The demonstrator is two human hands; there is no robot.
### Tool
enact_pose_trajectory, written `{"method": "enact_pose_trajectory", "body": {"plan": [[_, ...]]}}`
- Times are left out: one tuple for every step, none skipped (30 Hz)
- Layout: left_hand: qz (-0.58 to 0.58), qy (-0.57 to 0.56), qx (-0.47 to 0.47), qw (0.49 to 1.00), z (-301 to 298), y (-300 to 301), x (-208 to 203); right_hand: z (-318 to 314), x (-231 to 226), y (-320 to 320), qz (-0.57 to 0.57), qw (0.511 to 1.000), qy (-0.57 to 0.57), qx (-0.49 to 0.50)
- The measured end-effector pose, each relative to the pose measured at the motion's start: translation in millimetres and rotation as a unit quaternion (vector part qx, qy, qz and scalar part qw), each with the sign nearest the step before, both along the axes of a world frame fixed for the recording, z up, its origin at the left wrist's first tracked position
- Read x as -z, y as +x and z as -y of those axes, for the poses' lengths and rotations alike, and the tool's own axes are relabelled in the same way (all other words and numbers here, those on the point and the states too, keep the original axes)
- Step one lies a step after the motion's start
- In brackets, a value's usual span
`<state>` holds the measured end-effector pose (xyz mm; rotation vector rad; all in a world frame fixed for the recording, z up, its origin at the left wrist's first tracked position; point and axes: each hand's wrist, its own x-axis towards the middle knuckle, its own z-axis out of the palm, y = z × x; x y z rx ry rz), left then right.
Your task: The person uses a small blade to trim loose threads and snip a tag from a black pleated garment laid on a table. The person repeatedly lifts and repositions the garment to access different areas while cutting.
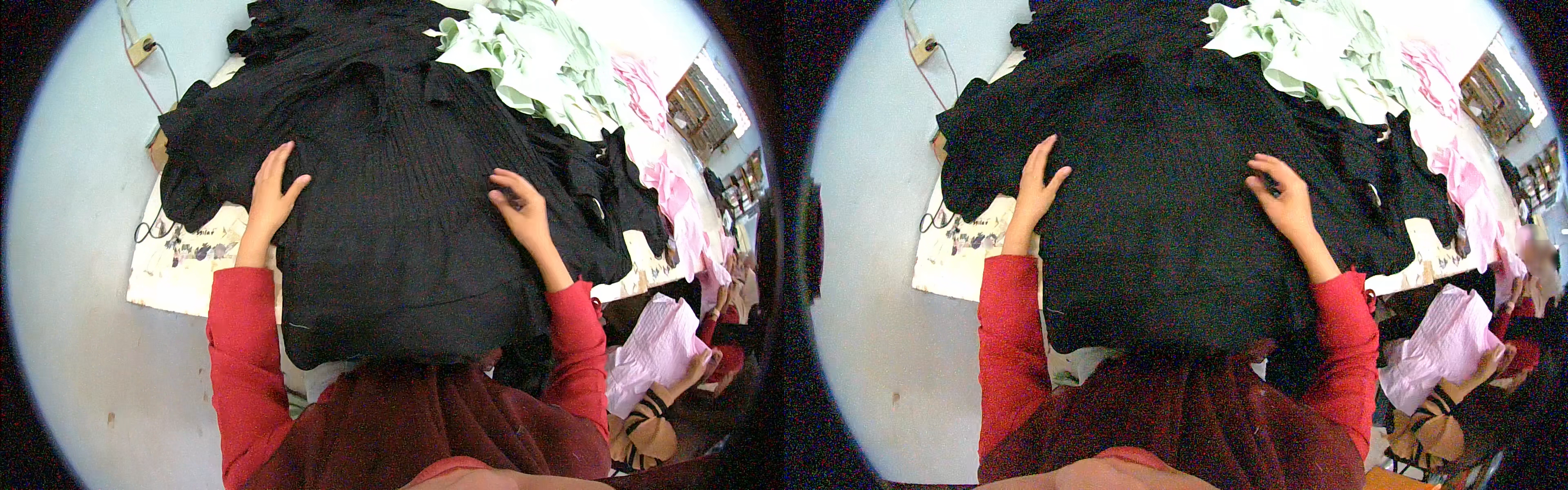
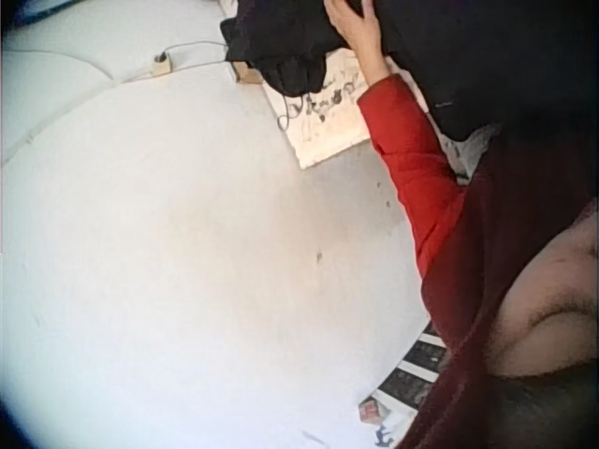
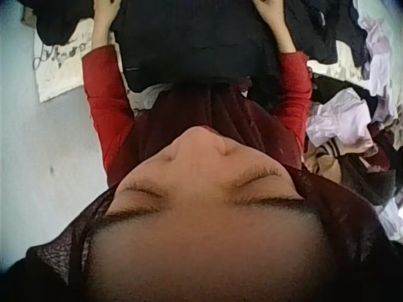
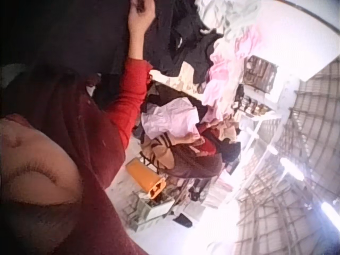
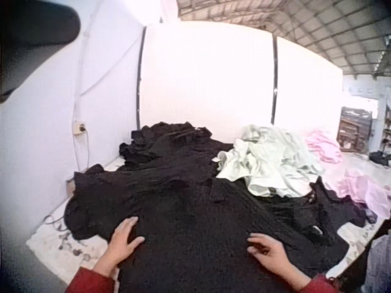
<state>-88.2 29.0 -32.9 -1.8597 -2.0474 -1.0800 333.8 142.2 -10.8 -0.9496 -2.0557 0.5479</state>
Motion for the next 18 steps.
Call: {"method": "enact_pose_trajectory", "body": {"plan": [[0.035, 0.022, 0.001, 0.999, 3.5, 5.1, -4.4, 1.1, -6.4, 6.7, -0.036, 0.999, -0.006, 0.009], [0.001, 0.044, -0.051, 0.998, 11.8, 11.1, -8.3, 4.1, -6.2, 17.0, -0.080, 0.997, 0.001, 0.015], [-0.031, 0.028, -0.087, 0.995, 22.6, 22.2, -20.7, 15.9, -15.4, 25.6, -0.075, 0.994, -0.061, 0.047], [0.060, -0.032, -0.085, 0.994, 32.5, 38.5, -32.9, 21.6, -11.9, 39.1, -0.061, 0.995, -0.055, 0.051], [0.147, -0.094, -0.083, 0.981, 41.7, 50.6, -38.3, 27.1, -8.2, 50.2, -0.047, 0.996, -0.051, 0.054], [0.152, -0.120, -0.040, 0.980, 46.7, 54.9, -33.8, 37.0, -7.8, 54.7, -0.012, 0.996, -0.067, 0.061], [0.157, -0.146, -0.005, 0.977, 55.5, 54.7, -30.6, 46.1, -7.0, 52.7, 0.020, 0.997, -0.051, 0.046], [0.162, -0.094, 0.002, 0.982, 58.2, 49.7, -20.3, 52.4, -1.2, 50.6, 0.064, 0.997, -0.033, 0.034], [0.116, -0.051, -0.040, 0.991, 60.7, 47.2, -17.9, 59.5, 3.2, 47.8, 0.111, 0.994, -0.013, 0.022], [0.076, -0.066, -0.080, 0.992, 59.2, 39.4, -25.6, 70.8, 2.8, 42.9, 0.137, 0.990, -0.019, 0.008], [0.035, -0.080, -0.118, 0.989, 54.0, 26.8, -34.5, 83.6, 0.8, 37.1, 0.164, 0.986, -0.025, -0.005], [0.001, -0.041, -0.126, 0.991, 52.3, 6.2, -36.0, 95.2, -0.4, 29.1, 0.178, 0.982, -0.039, -0.043], [-0.034, -0.003, -0.134, 0.990, 49.2, -17.6, -34.9, 107.4, -0.3, 21.3, 0.184, 0.979, -0.010, -0.082], [-0.059, -0.040, -0.113, 0.991, 48.8, -44.7, -35.3, 120.7, -6.4, 12.2, 0.197, 0.973, -0.038, -0.112], [-0.083, -0.078, -0.090, 0.989, 50.4, -61.4, -34.8, 130.7, -14.1, 5.7, 0.211, 0.965, -0.066, -0.140], [-0.006, -0.106, -0.060, 0.993, 49.0, -58.8, -41.4, 135.9, -19.8, 4.2, 0.222, 0.960, -0.080, -0.154], [0.009, -0.110, -0.066, 0.992, 50.9, -56.4, -48.7, 138.9, -24.1, 2.8, 0.233, 0.953, -0.095, -0.169], [0.021, -0.112, -0.075, 0.991, 56.1, -50.7, -63.9, 139.8, -28.1, 1.5, 0.219, 0.956, -0.086, -0.176]]}}
